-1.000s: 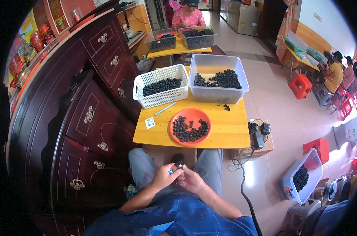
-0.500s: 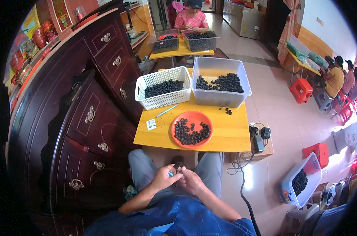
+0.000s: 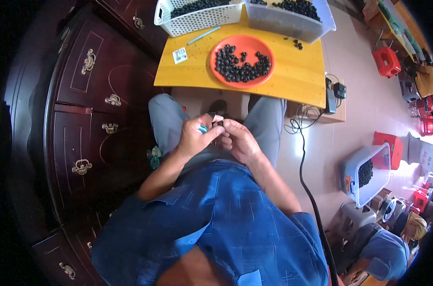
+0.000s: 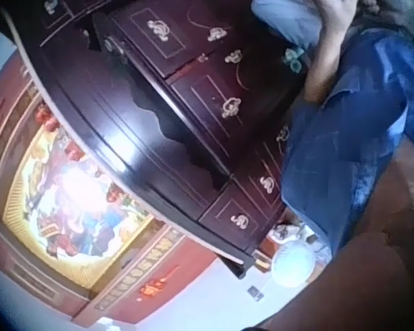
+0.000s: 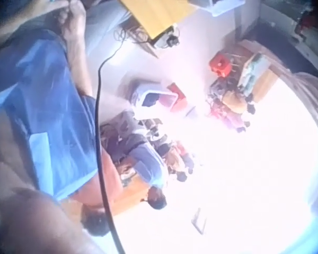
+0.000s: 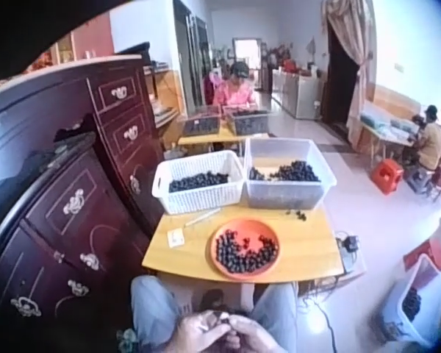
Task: Processing small black fruits or seeds using a small knife.
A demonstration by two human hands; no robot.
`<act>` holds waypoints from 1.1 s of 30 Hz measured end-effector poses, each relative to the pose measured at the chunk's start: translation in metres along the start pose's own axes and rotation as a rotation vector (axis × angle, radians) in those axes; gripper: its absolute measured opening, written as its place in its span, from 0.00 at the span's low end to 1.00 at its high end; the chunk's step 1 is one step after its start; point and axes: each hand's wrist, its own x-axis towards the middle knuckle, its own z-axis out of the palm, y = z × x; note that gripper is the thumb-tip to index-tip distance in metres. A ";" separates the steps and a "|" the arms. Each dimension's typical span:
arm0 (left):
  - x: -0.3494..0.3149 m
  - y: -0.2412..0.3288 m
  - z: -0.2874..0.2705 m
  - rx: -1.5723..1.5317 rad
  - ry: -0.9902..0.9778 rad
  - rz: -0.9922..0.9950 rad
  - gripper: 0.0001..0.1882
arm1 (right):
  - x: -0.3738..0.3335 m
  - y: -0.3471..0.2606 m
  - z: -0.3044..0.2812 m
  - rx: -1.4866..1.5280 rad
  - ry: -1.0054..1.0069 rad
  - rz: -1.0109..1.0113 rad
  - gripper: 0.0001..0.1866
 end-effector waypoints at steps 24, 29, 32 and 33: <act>0.003 0.025 -0.022 0.102 -0.129 0.087 0.21 | -0.014 0.009 0.001 -0.145 -0.057 -0.144 0.14; 0.005 0.035 -0.030 0.310 -0.260 0.138 0.24 | -0.014 0.009 0.005 -0.246 -0.138 -0.172 0.14; 0.005 0.035 -0.030 0.411 -0.301 0.174 0.25 | -0.011 0.015 -0.009 -0.215 -0.161 -0.177 0.15; 0.005 0.035 -0.029 0.412 -0.301 0.173 0.25 | -0.011 0.016 -0.013 -0.214 -0.162 -0.176 0.15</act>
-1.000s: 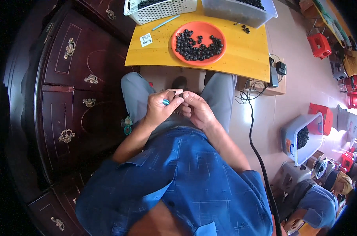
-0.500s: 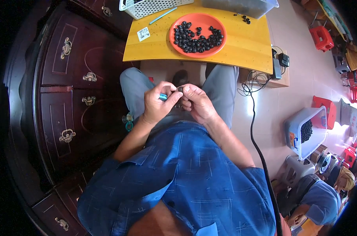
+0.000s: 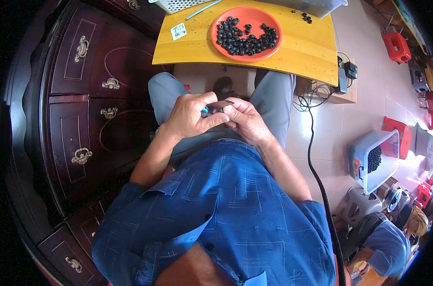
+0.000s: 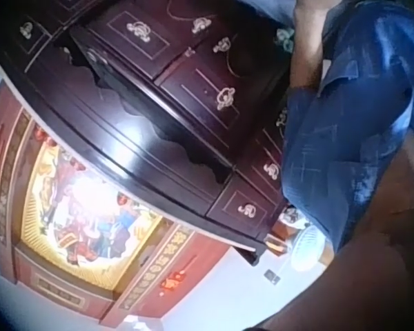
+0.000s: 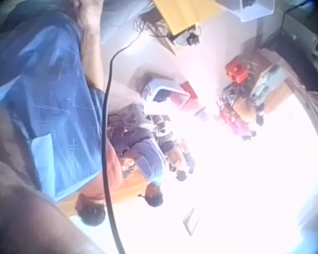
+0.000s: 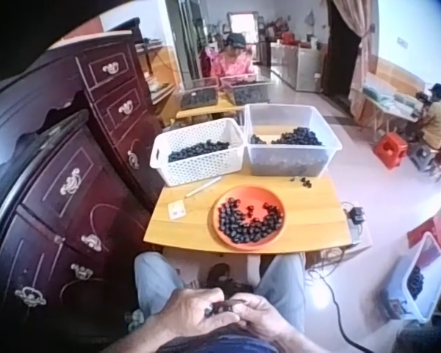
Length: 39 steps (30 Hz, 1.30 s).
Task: Processing small black fruits or seeds using a small knife.
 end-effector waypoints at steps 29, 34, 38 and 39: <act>0.002 -0.013 0.010 0.085 -0.048 0.058 0.26 | -0.002 -0.004 0.007 0.095 0.100 0.173 0.05; 0.007 -0.010 0.011 -0.091 0.108 0.102 0.19 | 0.000 -0.005 0.016 0.218 0.105 0.134 0.11; 0.010 0.000 0.012 -0.169 0.204 0.090 0.13 | -0.001 -0.005 0.014 0.280 0.128 0.142 0.12; 0.009 0.000 0.015 -0.169 0.203 0.092 0.13 | 0.000 -0.004 0.011 0.280 0.128 0.140 0.12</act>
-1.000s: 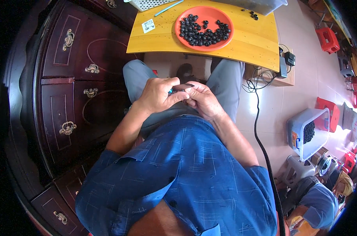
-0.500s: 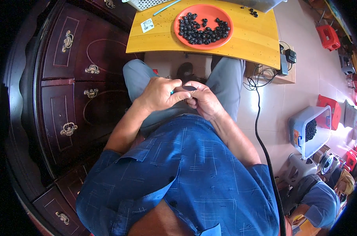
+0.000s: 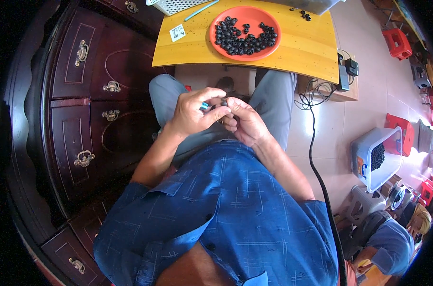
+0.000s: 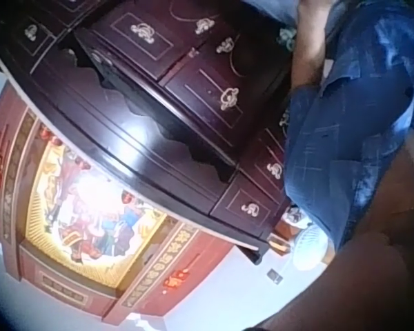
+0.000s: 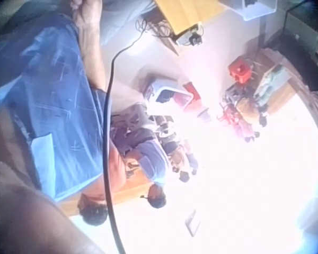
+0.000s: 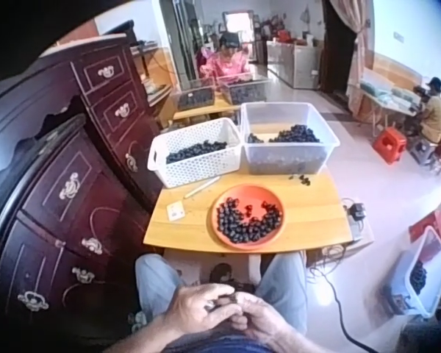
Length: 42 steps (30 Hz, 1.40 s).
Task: Processing small black fruits or seeds using a small knife.
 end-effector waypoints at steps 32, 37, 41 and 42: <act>0.166 -0.016 -0.119 0.739 0.234 -0.016 0.22 | 0.015 0.012 -0.027 0.232 0.044 0.184 0.23; 0.101 -0.007 -0.050 0.451 -0.267 -0.124 0.20 | 0.014 0.003 -0.031 0.242 0.080 0.106 0.23; 0.015 -0.023 0.017 0.354 -0.484 -0.182 0.19 | 0.021 0.014 -0.059 0.360 0.027 0.055 0.21; 0.004 -0.015 0.024 0.405 -0.499 -0.157 0.17 | 0.022 0.008 -0.046 0.328 0.034 0.087 0.21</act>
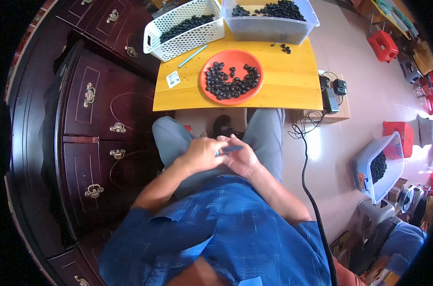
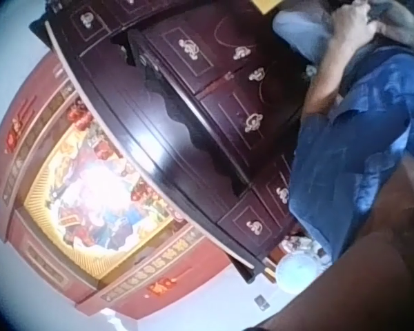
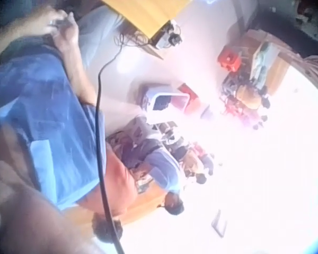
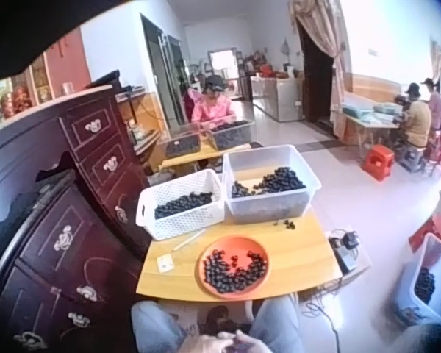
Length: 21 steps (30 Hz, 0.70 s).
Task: Processing small black fruits or seeds using a small knife.
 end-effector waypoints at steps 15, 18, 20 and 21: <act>-0.016 -0.004 0.000 -0.203 0.320 -0.088 0.14 | -0.004 0.008 0.009 -0.135 0.104 0.044 0.14; -0.015 -0.003 -0.002 -0.141 0.271 -0.086 0.15 | -0.007 0.007 0.002 -0.208 0.141 0.107 0.11; -0.015 -0.001 -0.002 -0.164 0.278 -0.076 0.15 | -0.009 0.005 0.003 -0.182 0.128 0.109 0.11; -0.015 0.000 -0.003 -0.163 0.273 -0.077 0.15 | -0.010 0.005 0.005 -0.176 0.129 0.110 0.11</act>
